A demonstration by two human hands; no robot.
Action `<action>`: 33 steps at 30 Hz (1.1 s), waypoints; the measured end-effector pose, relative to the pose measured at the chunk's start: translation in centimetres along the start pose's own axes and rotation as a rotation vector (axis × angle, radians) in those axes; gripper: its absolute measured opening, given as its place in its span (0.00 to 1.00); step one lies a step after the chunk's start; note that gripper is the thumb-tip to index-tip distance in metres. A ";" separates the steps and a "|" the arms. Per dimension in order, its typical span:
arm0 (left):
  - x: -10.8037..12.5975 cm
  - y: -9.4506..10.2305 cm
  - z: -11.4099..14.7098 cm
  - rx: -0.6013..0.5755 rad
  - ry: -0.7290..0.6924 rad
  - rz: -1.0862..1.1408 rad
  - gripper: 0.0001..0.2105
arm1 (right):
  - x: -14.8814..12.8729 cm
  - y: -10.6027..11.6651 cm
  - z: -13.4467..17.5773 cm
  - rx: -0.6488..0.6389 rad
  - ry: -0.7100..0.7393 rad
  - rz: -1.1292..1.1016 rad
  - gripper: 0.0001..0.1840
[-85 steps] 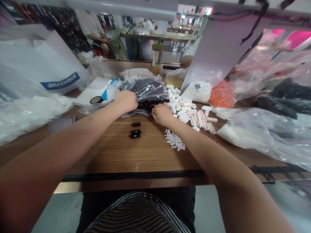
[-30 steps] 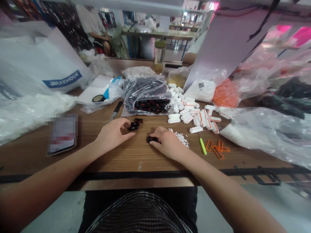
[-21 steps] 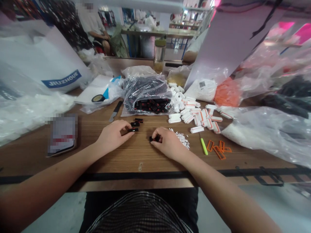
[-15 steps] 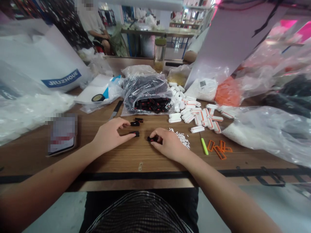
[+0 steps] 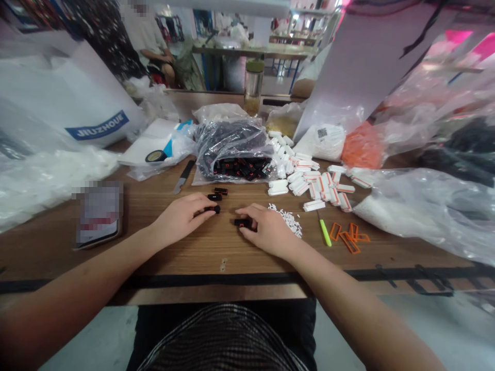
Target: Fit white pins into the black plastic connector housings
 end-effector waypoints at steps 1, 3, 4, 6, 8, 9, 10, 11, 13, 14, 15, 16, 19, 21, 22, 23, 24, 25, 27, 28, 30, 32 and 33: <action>-0.2 0.1 -0.1 0.012 0.016 -0.009 0.12 | -0.1 0.0 0.0 0.003 0.006 0.002 0.19; -0.4 0.3 -0.2 0.039 0.042 -0.038 0.13 | -0.2 0.1 0.0 0.004 0.014 0.006 0.17; -0.5 0.3 -0.3 0.048 0.049 -0.052 0.13 | -0.2 0.0 0.0 0.004 0.016 0.009 0.17; -0.8 0.4 -0.4 0.073 0.059 -0.076 0.14 | -0.2 0.0 0.0 0.007 0.020 0.012 0.16; -1.1 0.5 -0.5 0.095 0.075 -0.083 0.13 | -0.1 0.0 -0.1 0.007 0.026 0.010 0.16; -1.2 0.6 -0.5 0.104 0.081 -0.081 0.13 | -0.1 0.0 -0.1 0.007 0.028 0.008 0.16; -1.3 0.7 -0.5 0.116 0.085 -0.078 0.12 | -0.1 0.0 -0.1 0.006 0.030 0.005 0.15; -1.4 0.8 -0.4 0.129 0.087 -0.077 0.12 | -0.1 0.0 -0.1 0.004 0.029 0.000 0.15; -1.4 1.2 -0.3 0.164 0.102 -0.084 0.12 | -0.2 0.2 -0.1 0.002 0.028 -0.009 0.15; -1.5 1.5 -0.1 0.183 0.117 -0.091 0.12 | -0.2 0.3 -0.1 0.004 0.028 -0.012 0.15; -1.5 1.7 0.0 0.198 0.136 -0.098 0.11 | -0.2 0.3 -0.1 0.005 0.027 -0.012 0.16; -1.5 1.9 0.2 0.206 0.152 -0.101 0.10 | -0.2 0.4 -0.1 0.005 0.027 -0.011 0.16; -1.4 2.2 0.4 0.203 0.164 -0.097 0.12 | -0.2 0.4 -0.2 -0.004 0.029 -0.005 0.15; -0.8 2.2 0.5 0.216 0.142 -0.083 0.13 | 0.0 0.2 -0.2 -0.007 0.033 -0.016 0.14; -0.4 2.2 0.5 0.227 0.120 -0.067 0.13 | 0.0 0.1 -0.2 -0.006 0.036 -0.025 0.13; 0.1 2.1 0.5 0.233 0.096 -0.040 0.12 | 0.1 0.1 -0.2 -0.006 0.041 -0.033 0.13; 0.6 1.7 0.4 0.222 0.069 -0.005 0.12 | 0.1 0.0 -0.2 -0.007 0.048 -0.041 0.13; 1.2 1.3 0.3 0.192 0.048 0.032 0.13 | 0.1 -0.1 -0.2 -0.009 0.054 -0.048 0.13; 2.2 0.0 0.0 0.094 0.028 0.094 0.16 | 0.1 -0.3 -0.2 -0.017 0.070 -0.060 0.14; 2.6 -0.6 -0.1 0.047 0.025 0.111 0.17 | 0.1 -0.3 -0.2 -0.021 0.075 -0.063 0.14; 3.2 -1.5 -0.4 -0.018 0.020 0.123 0.18 | 0.1 -0.2 -0.1 -0.022 0.078 -0.051 0.15; 3.5 -1.9 -0.8 -0.044 0.021 0.123 0.19 | 0.0 0.0 -0.1 -0.016 0.085 -0.027 0.17; 3.6 -2.0 -1.0 -0.051 0.023 0.119 0.20 | 0.0 0.1 -0.1 -0.015 0.089 -0.019 0.18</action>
Point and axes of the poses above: each hand's wrist, its own z-axis away from the middle knuckle, its own y-axis out of the back of the hand, x = y × z, the point moved 6 cm from there along -z, towards the middle knuckle, and after that the axes turned 13 degrees about -y, right-handed, at the moved point
